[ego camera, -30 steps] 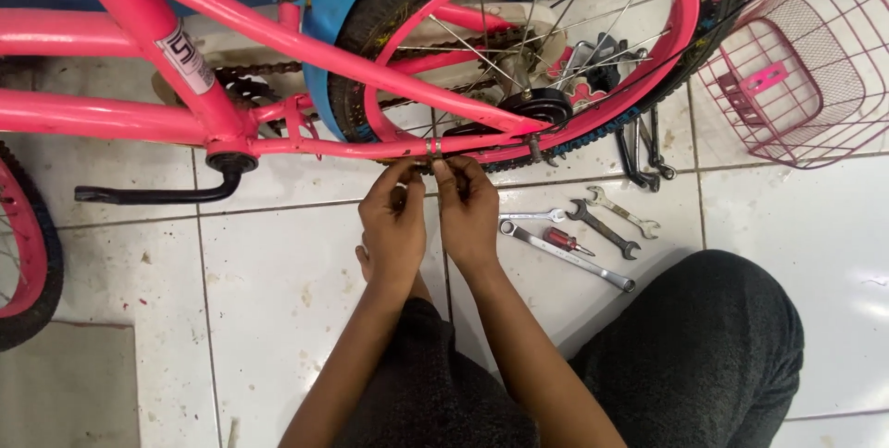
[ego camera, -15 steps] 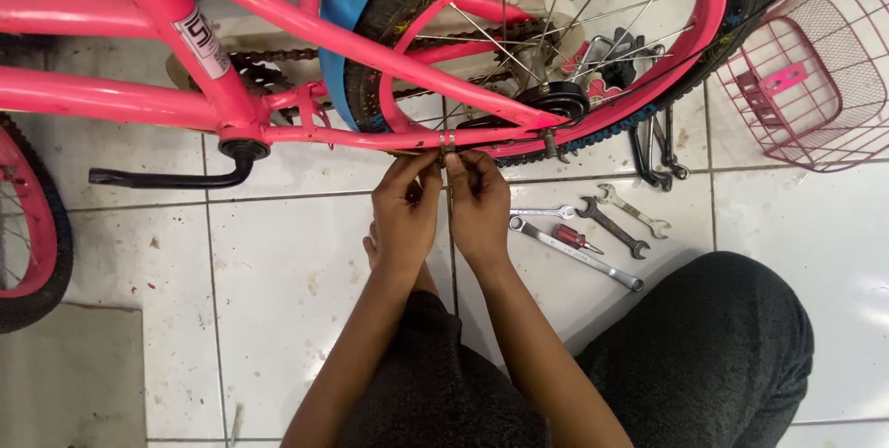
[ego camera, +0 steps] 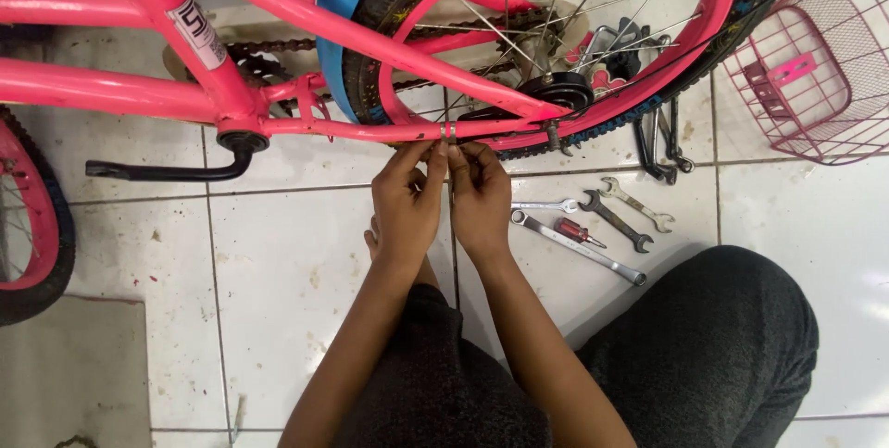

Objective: The person sits on the floor and works on the rear wheel area of a pink bicycle. They use their hands to manipulate a small metal part near the chainstay and later use a screwdriver to tighten a screw on the bicycle frame.

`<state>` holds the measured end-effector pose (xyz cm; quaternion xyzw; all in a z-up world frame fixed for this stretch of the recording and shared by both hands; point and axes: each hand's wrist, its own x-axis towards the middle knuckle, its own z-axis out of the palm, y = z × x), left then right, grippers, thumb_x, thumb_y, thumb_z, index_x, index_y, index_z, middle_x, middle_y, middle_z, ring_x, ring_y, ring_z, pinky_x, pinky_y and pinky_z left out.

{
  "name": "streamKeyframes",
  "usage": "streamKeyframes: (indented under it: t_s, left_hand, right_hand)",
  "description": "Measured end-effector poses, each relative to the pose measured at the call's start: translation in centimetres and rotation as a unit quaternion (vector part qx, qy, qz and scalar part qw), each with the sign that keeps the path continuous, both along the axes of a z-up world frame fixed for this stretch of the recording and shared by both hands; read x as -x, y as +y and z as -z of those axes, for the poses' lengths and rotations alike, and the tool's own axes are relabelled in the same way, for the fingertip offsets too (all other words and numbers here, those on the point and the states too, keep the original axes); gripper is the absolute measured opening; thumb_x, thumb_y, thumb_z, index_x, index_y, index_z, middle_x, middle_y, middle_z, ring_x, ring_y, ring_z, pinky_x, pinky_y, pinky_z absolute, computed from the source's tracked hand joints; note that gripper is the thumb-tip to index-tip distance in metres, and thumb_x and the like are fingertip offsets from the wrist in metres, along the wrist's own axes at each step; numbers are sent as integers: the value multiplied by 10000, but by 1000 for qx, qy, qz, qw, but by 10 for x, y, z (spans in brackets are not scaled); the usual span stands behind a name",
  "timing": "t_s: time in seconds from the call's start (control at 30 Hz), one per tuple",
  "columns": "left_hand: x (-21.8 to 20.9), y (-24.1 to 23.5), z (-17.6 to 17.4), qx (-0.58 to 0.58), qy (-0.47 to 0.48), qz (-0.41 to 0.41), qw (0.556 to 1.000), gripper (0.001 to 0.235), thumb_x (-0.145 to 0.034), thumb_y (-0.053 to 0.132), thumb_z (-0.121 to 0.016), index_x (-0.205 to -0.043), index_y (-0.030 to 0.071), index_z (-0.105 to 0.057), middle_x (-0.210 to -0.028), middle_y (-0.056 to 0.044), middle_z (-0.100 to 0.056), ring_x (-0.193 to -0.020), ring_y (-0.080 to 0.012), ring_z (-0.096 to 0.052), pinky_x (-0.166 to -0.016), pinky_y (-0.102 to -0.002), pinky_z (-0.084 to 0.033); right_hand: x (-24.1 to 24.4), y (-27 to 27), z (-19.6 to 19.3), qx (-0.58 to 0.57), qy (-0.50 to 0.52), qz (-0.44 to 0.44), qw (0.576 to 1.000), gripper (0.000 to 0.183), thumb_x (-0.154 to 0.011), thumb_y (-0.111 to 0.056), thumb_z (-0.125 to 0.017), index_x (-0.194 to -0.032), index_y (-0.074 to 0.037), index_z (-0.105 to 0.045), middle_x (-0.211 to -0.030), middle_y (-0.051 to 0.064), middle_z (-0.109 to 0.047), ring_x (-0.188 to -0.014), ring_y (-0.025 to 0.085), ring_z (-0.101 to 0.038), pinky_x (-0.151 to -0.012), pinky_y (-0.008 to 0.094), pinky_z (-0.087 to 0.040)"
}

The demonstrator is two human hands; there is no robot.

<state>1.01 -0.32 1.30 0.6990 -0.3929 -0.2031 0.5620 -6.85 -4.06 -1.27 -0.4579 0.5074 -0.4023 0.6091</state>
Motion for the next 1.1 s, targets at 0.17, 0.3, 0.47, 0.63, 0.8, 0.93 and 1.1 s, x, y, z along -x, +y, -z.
streamKeyframes:
  t_s: [0.17, 0.3, 0.47, 0.63, 0.8, 0.93, 1.1]
  left_hand:
    - [-2, -2, 6, 6, -18, 10, 1000, 198, -1043, 161, -644, -1188, 100, -763, -821, -87, -697, -476, -124, -583, -449, -261, -436]
    - [-7, -3, 11, 8, -33, 6, 999, 163, -1027, 123, -662, -1133, 81, -779, -804, -89, -709, -480, -127, -599, -430, -250, -426]
    - [-10, -5, 17, 43, 0, 13, 999, 131, -1007, 66, -679, -1079, 19, -778, -765, -130, -698, -454, -144, -602, -418, -260, -482]
    - [-9, -5, 29, 66, 44, 14, 997, 132, -988, 46, -703, -1087, -6, -773, -765, -136, -695, -451, -153, -623, -423, -256, -519]
    - [-4, -4, 42, 59, 56, -17, 997, 136, -989, 7, -711, -1118, -18, -747, -770, -142, -672, -458, -125, -573, -431, -253, -485]
    - [-4, -2, 27, 32, 55, 6, 998, 110, -1029, 20, -694, -1118, -31, -733, -782, -142, -669, -474, -120, -570, -440, -233, -461]
    - [-18, 3, 24, -6, 13, 47, 999, 110, -1099, -6, -665, -1178, -77, -696, -846, -190, -664, -515, -165, -592, -482, -269, -484]
  right_hand:
    - [4, 1, 8, 0, -8, 6, 1000, 141, -1014, -173, -677, -997, -39, -720, -672, 14, -590, -605, 80, -553, -547, 230, -462]
    - [4, 0, 8, -6, -29, 7, 1000, 133, -1004, -161, -690, -1003, -31, -719, -709, 20, -618, -617, 73, -545, -556, 226, -462]
    - [14, 0, 15, -1, -61, -21, 998, 186, -1048, -130, -609, -1117, 8, -714, -810, 70, -636, -627, 94, -572, -578, 233, -478]
    - [50, -9, -4, 38, -27, -71, 996, 216, -1050, -110, -605, -1210, -27, -725, -895, 114, -679, -669, 128, -618, -605, 254, -509]
    - [115, -9, -14, 53, 214, -56, 974, 206, -1031, -159, -644, -1192, -87, -751, -955, 153, -736, -719, 224, -704, -631, 317, -563]
    - [161, -3, 8, 36, 349, -24, 936, 222, -1039, -147, -620, -1221, -100, -737, -1014, 137, -737, -849, 265, -742, -706, 373, -591]
    - [191, -4, 34, 63, 511, -18, 857, 269, -985, -60, -663, -1250, -91, -696, -1101, 128, -604, -1012, 305, -673, -785, 411, -592]
